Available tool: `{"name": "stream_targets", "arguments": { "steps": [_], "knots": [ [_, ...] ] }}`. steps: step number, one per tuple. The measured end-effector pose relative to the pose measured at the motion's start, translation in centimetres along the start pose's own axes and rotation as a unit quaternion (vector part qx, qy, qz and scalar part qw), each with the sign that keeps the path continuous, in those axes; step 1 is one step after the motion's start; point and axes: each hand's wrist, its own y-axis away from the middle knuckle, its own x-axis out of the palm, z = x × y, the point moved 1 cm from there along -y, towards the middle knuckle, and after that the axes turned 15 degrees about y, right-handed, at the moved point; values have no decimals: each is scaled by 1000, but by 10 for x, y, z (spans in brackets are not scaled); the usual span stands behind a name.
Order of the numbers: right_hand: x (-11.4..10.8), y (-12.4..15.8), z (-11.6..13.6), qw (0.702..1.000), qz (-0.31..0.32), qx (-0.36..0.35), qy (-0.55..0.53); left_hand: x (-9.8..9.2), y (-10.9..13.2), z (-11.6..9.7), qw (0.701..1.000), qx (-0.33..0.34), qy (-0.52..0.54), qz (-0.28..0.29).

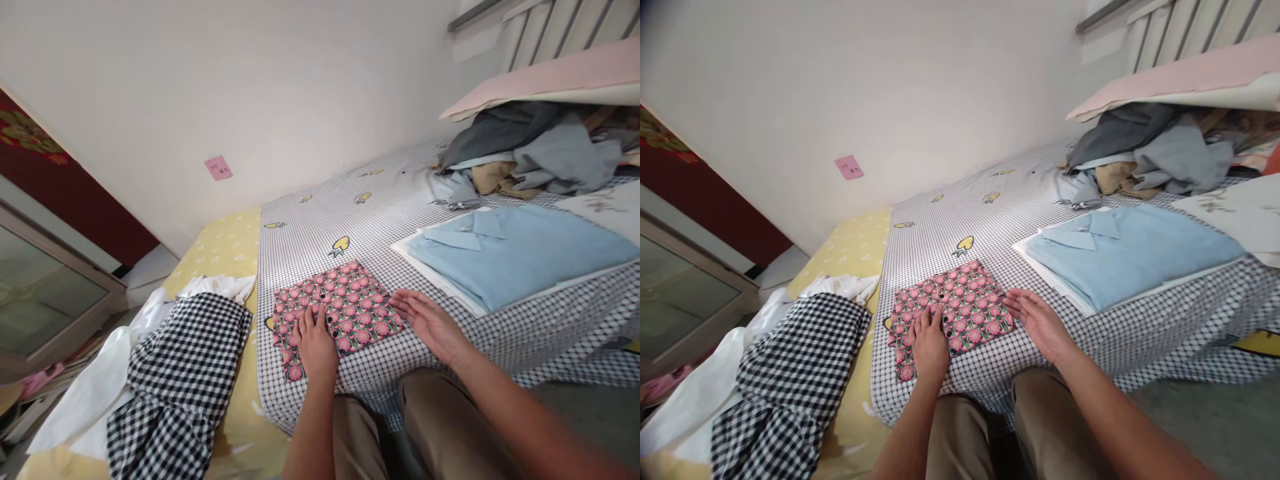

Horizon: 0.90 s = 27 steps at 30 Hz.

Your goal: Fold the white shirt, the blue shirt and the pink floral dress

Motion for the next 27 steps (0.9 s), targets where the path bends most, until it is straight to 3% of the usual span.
{"name": "stream_targets", "arguments": {
  "steps": [27],
  "knots": [
    [2,0,7,998,-44,52,-3,1,3,4,999,20,23,-21]
  ]
}}
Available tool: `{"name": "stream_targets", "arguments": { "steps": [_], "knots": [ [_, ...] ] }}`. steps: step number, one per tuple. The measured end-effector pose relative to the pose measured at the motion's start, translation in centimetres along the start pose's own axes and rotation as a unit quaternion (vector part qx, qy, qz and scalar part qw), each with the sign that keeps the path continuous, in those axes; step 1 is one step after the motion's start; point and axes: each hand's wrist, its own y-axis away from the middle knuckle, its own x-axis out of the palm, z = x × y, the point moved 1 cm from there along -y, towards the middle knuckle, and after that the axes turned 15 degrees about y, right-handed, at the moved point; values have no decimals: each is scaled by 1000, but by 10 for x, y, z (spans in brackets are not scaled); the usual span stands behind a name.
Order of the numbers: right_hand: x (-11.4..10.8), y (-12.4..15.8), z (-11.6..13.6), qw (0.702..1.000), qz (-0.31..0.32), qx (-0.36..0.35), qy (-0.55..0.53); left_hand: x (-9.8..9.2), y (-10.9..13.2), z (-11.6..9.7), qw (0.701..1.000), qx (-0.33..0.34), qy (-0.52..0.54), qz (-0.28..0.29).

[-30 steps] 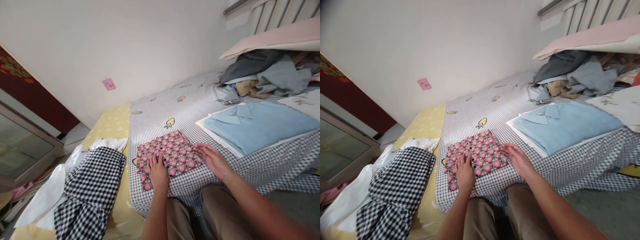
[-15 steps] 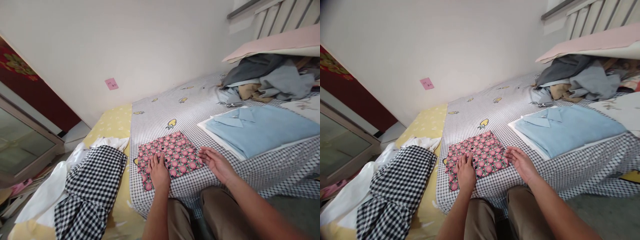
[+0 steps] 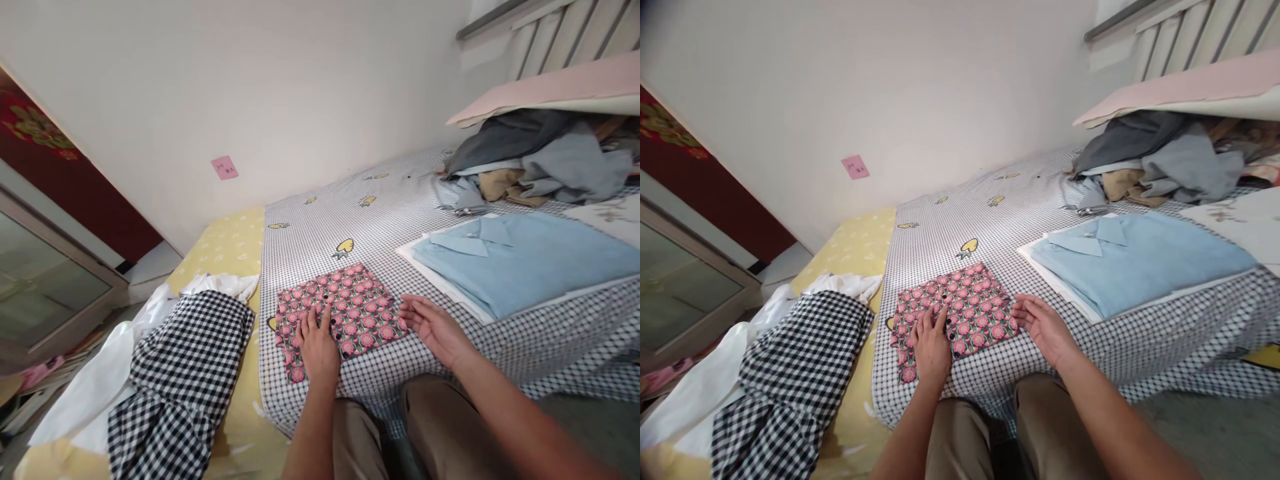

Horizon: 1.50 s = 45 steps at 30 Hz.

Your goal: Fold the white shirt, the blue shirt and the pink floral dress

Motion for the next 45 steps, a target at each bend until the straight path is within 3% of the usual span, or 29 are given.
{"name": "stream_targets", "arguments": {
  "steps": [15,20,25,33,39,41,45],
  "knots": [
    [1,1,0,1000,0,3,22,1,-2,0,1000,-3,-16,13],
    [3,16,-3,994,-25,22,108,0,-1,0,999,13,-30,-1],
    [-5,32,-12,971,11,40,233,0,-4,2,998,29,-51,-9],
    [-5,43,-10,970,85,66,218,-1,-3,-1,997,30,-70,-11],
    [6,40,-9,936,150,77,309,1,-3,-1,998,28,-57,-15],
    [11,35,-10,932,125,55,337,1,-3,-1,998,25,-51,-15],
    [22,27,-12,956,36,29,290,2,-3,-1,999,21,-34,-8]
  ]
}}
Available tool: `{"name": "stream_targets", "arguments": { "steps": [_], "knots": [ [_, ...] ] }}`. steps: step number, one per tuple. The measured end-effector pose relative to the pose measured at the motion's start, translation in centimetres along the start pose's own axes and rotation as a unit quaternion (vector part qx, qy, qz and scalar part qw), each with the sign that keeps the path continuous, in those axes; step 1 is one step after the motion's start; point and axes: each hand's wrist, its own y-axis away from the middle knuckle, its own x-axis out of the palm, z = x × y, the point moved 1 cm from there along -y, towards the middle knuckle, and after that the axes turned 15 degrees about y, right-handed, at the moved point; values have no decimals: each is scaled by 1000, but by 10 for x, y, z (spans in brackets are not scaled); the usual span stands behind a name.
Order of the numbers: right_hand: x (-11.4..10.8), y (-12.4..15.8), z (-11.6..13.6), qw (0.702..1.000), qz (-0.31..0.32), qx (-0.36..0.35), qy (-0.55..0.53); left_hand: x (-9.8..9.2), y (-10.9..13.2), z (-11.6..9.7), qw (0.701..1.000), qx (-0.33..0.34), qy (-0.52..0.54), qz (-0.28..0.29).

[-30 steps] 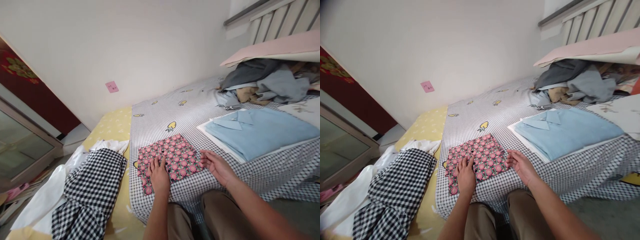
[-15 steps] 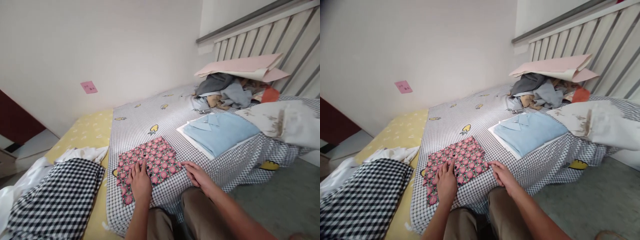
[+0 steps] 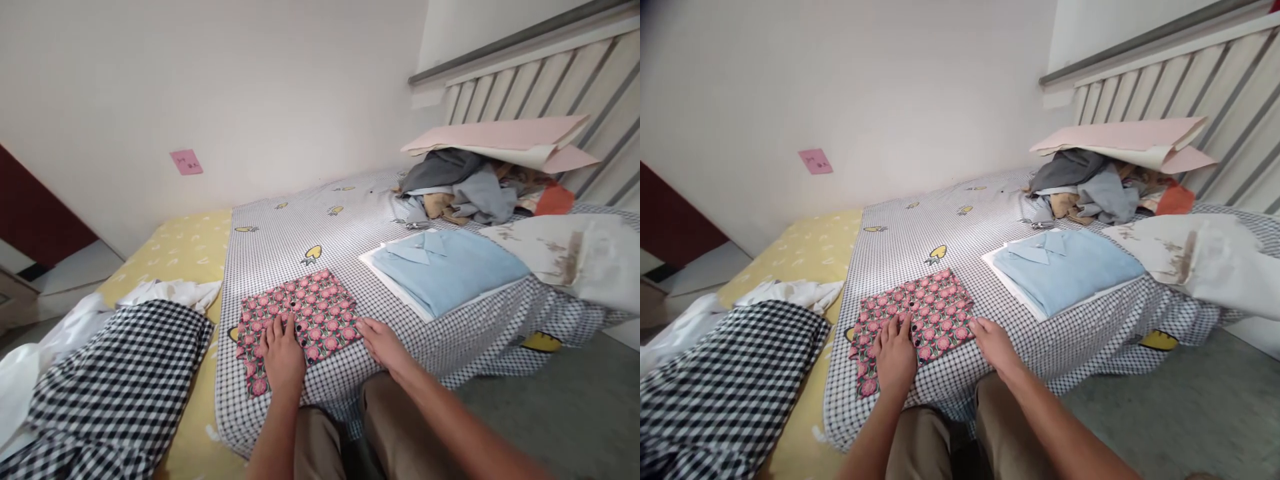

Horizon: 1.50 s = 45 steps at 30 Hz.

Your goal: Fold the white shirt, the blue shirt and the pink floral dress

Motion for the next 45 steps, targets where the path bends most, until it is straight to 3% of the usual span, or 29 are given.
{"name": "stream_targets", "arguments": {
  "steps": [6,9,12,14,16,19,22,24,28,39,45],
  "knots": [
    [2,3,-4,999,-37,10,-27,1,1,0,1000,-8,15,-4],
    [-4,12,4,983,-146,-58,91,0,2,-2,1000,-8,14,-2],
    [-2,24,30,904,-295,-207,229,0,2,-3,1000,-12,18,2],
    [10,28,52,838,-333,-299,312,1,2,-3,1000,-13,22,1],
    [27,24,71,785,-313,-353,401,2,3,-3,1000,-12,25,-3],
    [50,-2,77,738,-224,-355,529,5,2,-2,999,-10,35,-5],
    [56,-37,56,729,-106,-269,621,6,2,0,999,-16,47,0],
    [51,-54,38,734,-64,-209,643,6,3,0,998,-23,52,4],
    [43,-65,21,730,-72,-203,648,6,3,1,998,-28,59,16],
    [48,-61,24,707,-91,-183,677,14,3,5,997,-5,71,-12],
    [47,-62,22,696,-100,-192,685,14,5,6,996,-13,84,3]
  ]
}}
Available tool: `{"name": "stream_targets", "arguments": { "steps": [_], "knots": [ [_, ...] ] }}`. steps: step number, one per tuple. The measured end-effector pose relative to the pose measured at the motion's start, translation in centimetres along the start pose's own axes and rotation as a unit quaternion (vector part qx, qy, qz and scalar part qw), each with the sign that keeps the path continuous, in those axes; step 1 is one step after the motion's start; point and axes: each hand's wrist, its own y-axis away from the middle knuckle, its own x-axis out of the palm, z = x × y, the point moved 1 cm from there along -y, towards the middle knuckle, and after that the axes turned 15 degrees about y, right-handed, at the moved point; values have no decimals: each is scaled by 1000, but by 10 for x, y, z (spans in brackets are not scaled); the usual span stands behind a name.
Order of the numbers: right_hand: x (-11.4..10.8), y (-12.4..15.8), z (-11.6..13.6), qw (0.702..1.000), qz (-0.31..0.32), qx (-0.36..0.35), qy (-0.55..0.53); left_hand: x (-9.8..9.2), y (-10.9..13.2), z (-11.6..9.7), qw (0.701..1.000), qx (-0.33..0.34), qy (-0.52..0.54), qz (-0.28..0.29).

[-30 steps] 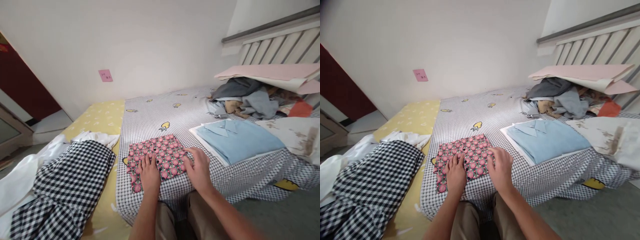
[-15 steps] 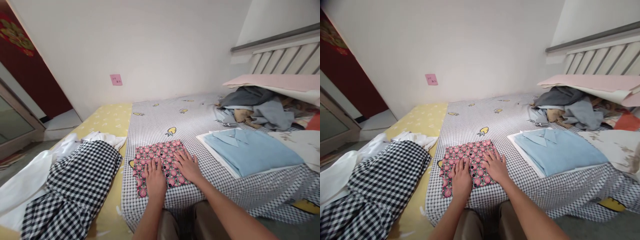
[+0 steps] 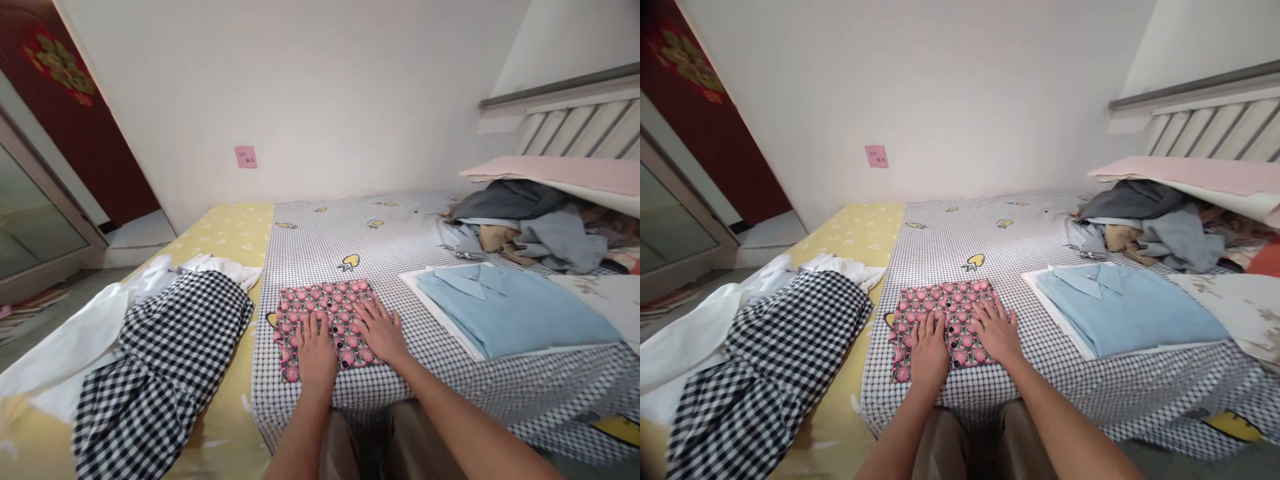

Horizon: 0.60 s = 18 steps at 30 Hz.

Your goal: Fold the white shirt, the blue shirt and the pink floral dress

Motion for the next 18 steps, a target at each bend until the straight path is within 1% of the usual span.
{"name": "stream_targets", "arguments": {
  "steps": [7,11,15,18],
  "knots": [
    [1,0,0,1000,-4,1,-6,-1,7,4,1000,-2,-11,-8],
    [-1,1,0,1000,-10,2,-6,-8,8,11,1000,9,-7,27],
    [-6,1,1,1000,-7,5,-17,-21,7,28,999,19,-20,29],
    [-10,2,1,1000,-6,7,-21,-33,8,48,999,-11,-40,24]
  ]
}}
